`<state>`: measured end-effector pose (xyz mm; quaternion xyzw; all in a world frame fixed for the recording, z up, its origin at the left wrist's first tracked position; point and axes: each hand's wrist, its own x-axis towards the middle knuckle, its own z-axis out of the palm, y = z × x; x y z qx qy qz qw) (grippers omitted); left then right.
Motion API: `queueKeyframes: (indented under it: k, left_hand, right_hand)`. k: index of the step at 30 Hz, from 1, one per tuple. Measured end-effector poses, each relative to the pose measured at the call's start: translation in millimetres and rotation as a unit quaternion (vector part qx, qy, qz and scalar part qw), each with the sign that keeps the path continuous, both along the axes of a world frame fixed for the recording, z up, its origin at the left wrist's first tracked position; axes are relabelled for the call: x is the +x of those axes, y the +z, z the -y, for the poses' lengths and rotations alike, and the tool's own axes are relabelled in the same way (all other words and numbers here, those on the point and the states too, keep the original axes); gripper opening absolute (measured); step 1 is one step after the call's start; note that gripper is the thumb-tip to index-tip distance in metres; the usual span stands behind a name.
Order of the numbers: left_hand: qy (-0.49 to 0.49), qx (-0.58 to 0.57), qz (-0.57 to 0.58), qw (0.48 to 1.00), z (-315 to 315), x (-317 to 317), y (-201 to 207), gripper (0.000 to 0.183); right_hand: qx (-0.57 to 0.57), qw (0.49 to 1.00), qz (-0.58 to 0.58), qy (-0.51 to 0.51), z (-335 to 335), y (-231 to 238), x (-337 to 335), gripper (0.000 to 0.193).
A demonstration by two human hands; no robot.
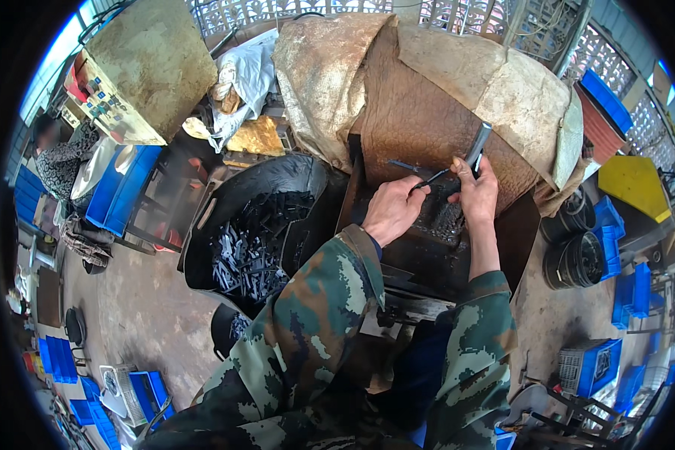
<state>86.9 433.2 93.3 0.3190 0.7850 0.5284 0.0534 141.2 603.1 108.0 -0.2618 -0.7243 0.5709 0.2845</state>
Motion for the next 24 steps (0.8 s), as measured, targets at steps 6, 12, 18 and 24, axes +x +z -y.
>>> queueKeyframes:
  k: [6,12,18,24]
  left_hand:
    - [0.005,0.014,-0.011,1.000,-0.1,-0.5,-2.0,0.022]
    - [-0.004,0.014,-0.007,1.000,-2.9,-0.3,-2.5,0.022]
    - [0.000,0.017,-0.007,1.000,-1.3,-0.2,-0.8,0.022]
    - [-0.002,0.009,-0.009,1.000,0.2,0.0,0.8,0.022]
  right_hand:
    - [0.003,1.000,-0.011,-0.006,3.7,1.3,-1.1,0.020]
    - [0.000,1.000,-0.009,-0.011,1.8,1.3,1.8,0.020]
    - [-0.002,1.000,-0.004,0.002,-1.4,-2.1,-0.5,0.024]
    - [-0.001,1.000,-0.008,-0.002,1.8,-0.5,-1.2,0.025]
